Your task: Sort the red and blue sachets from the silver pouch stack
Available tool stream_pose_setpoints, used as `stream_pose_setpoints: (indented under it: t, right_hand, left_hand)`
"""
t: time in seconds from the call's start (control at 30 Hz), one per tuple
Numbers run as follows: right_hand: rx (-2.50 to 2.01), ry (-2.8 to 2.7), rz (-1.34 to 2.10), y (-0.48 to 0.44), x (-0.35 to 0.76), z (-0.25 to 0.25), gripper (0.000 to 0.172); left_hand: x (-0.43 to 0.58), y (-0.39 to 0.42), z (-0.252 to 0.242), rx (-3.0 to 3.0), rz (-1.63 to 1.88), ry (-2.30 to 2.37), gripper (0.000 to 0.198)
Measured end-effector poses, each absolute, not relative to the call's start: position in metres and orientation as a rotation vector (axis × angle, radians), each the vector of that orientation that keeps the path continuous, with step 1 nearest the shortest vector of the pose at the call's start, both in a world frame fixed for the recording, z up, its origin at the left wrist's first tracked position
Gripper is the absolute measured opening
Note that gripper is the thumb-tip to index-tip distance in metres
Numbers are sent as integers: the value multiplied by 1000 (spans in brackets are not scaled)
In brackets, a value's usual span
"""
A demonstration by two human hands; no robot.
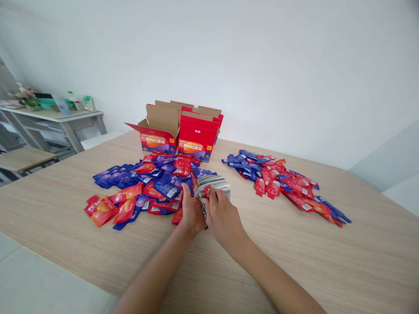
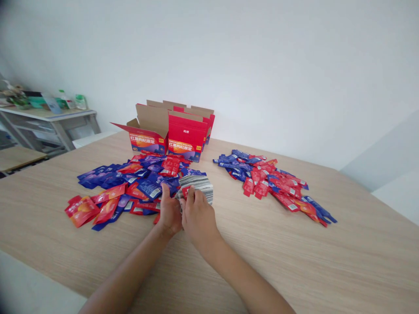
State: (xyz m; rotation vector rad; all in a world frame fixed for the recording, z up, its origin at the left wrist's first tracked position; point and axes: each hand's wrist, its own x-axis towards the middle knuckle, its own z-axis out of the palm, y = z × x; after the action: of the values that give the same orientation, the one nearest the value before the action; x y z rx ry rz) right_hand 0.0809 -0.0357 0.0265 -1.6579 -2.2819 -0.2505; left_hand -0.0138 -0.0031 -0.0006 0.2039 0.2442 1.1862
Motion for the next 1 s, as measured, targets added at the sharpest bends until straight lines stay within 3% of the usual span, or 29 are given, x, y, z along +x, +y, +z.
stream_pose_setpoints:
  t: [0.27, 0.43, 0.73, 1.0]
  right_hand:
    - [-1641, -2221, -302, -18, 94, 24, 45]
    - [-1502, -2416, -212, -27, 94, 30, 56]
    - [-1262, -2322, 240, -38, 102, 44, 49]
    - [-1481, -2198, -82, -12, 115, 33, 39]
  left_hand:
    - [9, -16, -10, 152, 1021, 285, 84]
    - [0, -11, -7, 134, 1122, 288, 86]
    - [-17, -6, 7, 114, 1099, 306, 81]
    - [-5, -9, -1, 174, 1070, 137, 77]
